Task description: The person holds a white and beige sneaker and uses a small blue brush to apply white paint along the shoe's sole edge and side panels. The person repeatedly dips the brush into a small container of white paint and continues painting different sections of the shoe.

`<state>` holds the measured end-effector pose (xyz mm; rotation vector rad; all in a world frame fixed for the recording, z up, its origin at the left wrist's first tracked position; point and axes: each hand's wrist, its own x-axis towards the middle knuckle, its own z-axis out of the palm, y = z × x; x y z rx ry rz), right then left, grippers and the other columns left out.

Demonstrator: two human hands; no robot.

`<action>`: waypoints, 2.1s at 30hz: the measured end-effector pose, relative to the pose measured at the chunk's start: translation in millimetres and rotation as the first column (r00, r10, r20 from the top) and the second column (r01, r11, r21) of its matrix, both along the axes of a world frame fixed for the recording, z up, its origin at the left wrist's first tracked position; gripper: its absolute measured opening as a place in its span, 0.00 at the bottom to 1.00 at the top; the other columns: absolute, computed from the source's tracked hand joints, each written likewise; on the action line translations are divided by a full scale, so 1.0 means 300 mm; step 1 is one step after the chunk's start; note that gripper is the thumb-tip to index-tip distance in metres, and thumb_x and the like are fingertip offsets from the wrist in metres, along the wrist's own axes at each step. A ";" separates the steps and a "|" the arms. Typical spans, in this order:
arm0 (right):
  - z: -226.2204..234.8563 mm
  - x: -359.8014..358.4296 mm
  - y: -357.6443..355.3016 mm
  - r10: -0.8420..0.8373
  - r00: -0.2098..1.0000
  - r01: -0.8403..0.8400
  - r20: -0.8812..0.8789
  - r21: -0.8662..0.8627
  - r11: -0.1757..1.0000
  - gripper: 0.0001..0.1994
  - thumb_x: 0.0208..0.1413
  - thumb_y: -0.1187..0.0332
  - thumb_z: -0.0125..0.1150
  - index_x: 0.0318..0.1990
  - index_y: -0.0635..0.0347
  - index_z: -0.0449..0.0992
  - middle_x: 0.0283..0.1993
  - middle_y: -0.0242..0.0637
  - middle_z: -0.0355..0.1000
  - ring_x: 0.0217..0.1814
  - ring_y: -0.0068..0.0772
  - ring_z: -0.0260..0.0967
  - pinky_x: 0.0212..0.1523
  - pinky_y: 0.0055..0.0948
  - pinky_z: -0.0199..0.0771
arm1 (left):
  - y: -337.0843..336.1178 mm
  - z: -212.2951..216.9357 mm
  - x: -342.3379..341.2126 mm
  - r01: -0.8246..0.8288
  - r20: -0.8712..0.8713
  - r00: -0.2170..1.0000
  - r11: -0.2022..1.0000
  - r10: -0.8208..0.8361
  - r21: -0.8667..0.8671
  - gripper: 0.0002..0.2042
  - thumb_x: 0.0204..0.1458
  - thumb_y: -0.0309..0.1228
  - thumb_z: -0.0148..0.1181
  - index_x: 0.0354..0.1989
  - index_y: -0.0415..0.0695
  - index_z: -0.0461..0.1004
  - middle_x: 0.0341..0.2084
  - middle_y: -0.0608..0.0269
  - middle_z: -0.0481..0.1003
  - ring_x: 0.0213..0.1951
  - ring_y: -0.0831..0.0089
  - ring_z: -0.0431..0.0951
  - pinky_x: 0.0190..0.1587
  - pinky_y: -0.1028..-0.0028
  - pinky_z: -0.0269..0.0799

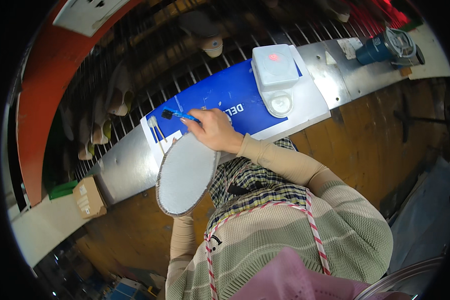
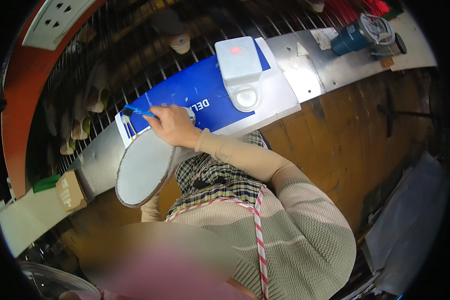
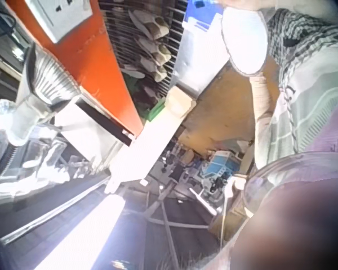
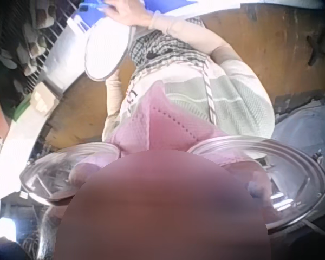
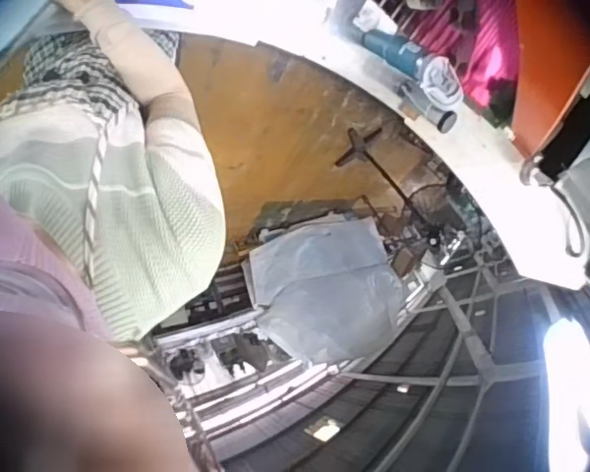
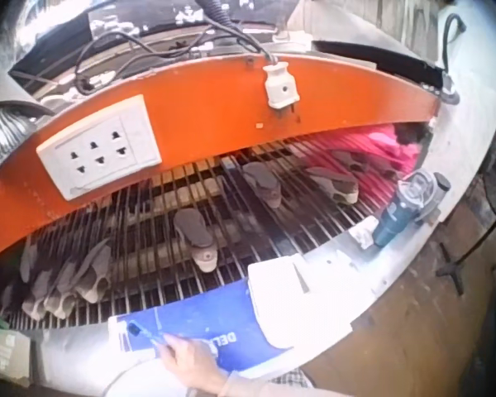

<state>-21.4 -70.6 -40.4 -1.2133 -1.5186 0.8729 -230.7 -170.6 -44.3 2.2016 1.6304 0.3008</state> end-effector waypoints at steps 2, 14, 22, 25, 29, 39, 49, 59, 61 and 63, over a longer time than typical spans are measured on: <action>0.011 -0.019 0.020 -0.072 0.996 0.070 0.043 0.031 0.997 0.14 0.60 0.61 0.59 0.29 0.62 0.76 0.20 0.49 0.70 0.23 0.56 0.70 0.26 0.48 0.67 | 0.003 -0.117 -0.033 -0.016 -0.077 0.997 1.000 0.016 0.000 0.39 0.42 0.36 0.78 0.64 0.38 0.66 0.57 0.56 0.73 0.57 0.67 0.73 0.59 0.66 0.69; 0.062 0.288 -0.047 -0.085 0.987 0.062 0.139 0.160 0.985 0.10 0.56 0.69 0.67 0.45 0.60 0.82 0.45 0.43 0.70 0.47 0.41 0.69 0.47 0.34 0.72 | 0.051 -0.142 -0.154 -0.143 0.681 0.601 0.895 0.418 -0.423 0.13 0.52 0.21 0.66 0.46 0.31 0.77 0.41 0.55 0.80 0.45 0.67 0.80 0.51 0.66 0.75; 0.078 0.691 -0.290 -0.283 0.724 0.340 0.629 0.031 0.940 0.07 0.53 0.70 0.69 0.38 0.61 0.81 0.40 0.40 0.71 0.35 0.43 0.73 0.34 0.36 0.73 | 0.073 -0.208 -0.173 0.217 0.766 -0.249 0.804 0.593 -0.553 0.18 0.51 0.28 0.61 0.51 0.36 0.75 0.51 0.53 0.76 0.54 0.59 0.76 0.54 0.55 0.74; 0.039 0.702 -0.291 -0.294 0.664 0.385 0.687 0.022 0.923 0.06 0.52 0.71 0.69 0.35 0.61 0.80 0.39 0.40 0.71 0.33 0.44 0.72 0.33 0.38 0.72 | 0.092 -0.185 -0.130 0.196 0.752 -0.362 0.834 0.550 -0.516 0.26 0.49 0.31 0.62 0.59 0.41 0.70 0.57 0.55 0.72 0.58 0.58 0.72 0.55 0.50 0.73; 0.000 0.695 -0.265 -0.306 0.572 0.319 0.761 0.137 0.938 0.05 0.51 0.71 0.69 0.34 0.61 0.80 0.39 0.40 0.70 0.32 0.43 0.71 0.33 0.40 0.71 | 0.132 -0.129 -0.087 0.150 0.815 -0.317 0.874 0.485 -0.462 0.36 0.45 0.34 0.64 0.67 0.44 0.62 0.65 0.55 0.65 0.66 0.55 0.64 0.66 0.46 0.62; 0.000 0.688 -0.252 -0.293 0.548 0.314 0.784 0.133 0.940 0.05 0.49 0.71 0.69 0.31 0.62 0.79 0.38 0.40 0.70 0.32 0.45 0.72 0.34 0.42 0.71 | 0.253 0.070 -0.066 0.435 0.833 -0.536 0.890 0.135 0.136 0.71 0.24 0.74 0.69 0.74 0.41 0.44 0.72 0.44 0.51 0.71 0.40 0.51 0.69 0.32 0.45; -0.010 0.690 -0.250 -0.248 0.561 0.334 0.790 0.058 0.941 0.06 0.49 0.69 0.71 0.32 0.61 0.82 0.39 0.39 0.71 0.32 0.43 0.73 0.33 0.39 0.72 | 0.222 0.045 -0.065 0.253 0.841 -0.510 0.966 0.181 -0.054 0.44 0.41 0.43 0.71 0.69 0.41 0.60 0.67 0.50 0.62 0.67 0.50 0.62 0.69 0.38 0.52; -0.056 0.825 -0.284 -0.287 0.953 0.121 -0.098 -0.746 0.655 0.10 0.57 0.66 0.65 0.34 0.65 0.84 0.26 0.28 0.75 0.22 0.15 0.61 0.22 0.19 0.58 | 0.233 0.130 0.063 -0.210 0.794 0.607 0.970 0.031 0.122 0.25 0.58 0.31 0.61 0.63 0.39 0.66 0.59 0.52 0.70 0.58 0.60 0.72 0.60 0.61 0.70; -0.031 0.801 -0.277 -0.324 0.920 0.046 -0.221 -0.759 0.650 0.10 0.59 0.66 0.62 0.36 0.65 0.83 0.27 0.30 0.76 0.20 0.14 0.59 0.19 0.19 0.53 | 0.251 0.182 0.118 -0.152 0.940 0.289 0.978 0.180 -0.141 0.24 0.58 0.33 0.63 0.61 0.38 0.67 0.57 0.51 0.71 0.55 0.62 0.74 0.55 0.66 0.73; 0.016 0.750 -0.244 -0.370 0.879 0.007 -0.302 -0.766 0.643 0.10 0.60 0.67 0.61 0.38 0.65 0.83 0.28 0.31 0.76 0.19 0.15 0.58 0.18 0.19 0.52 | 0.282 0.231 0.168 0.007 0.929 -0.077 0.931 0.363 -0.364 0.24 0.57 0.34 0.65 0.59 0.38 0.69 0.54 0.50 0.73 0.52 0.65 0.76 0.50 0.71 0.76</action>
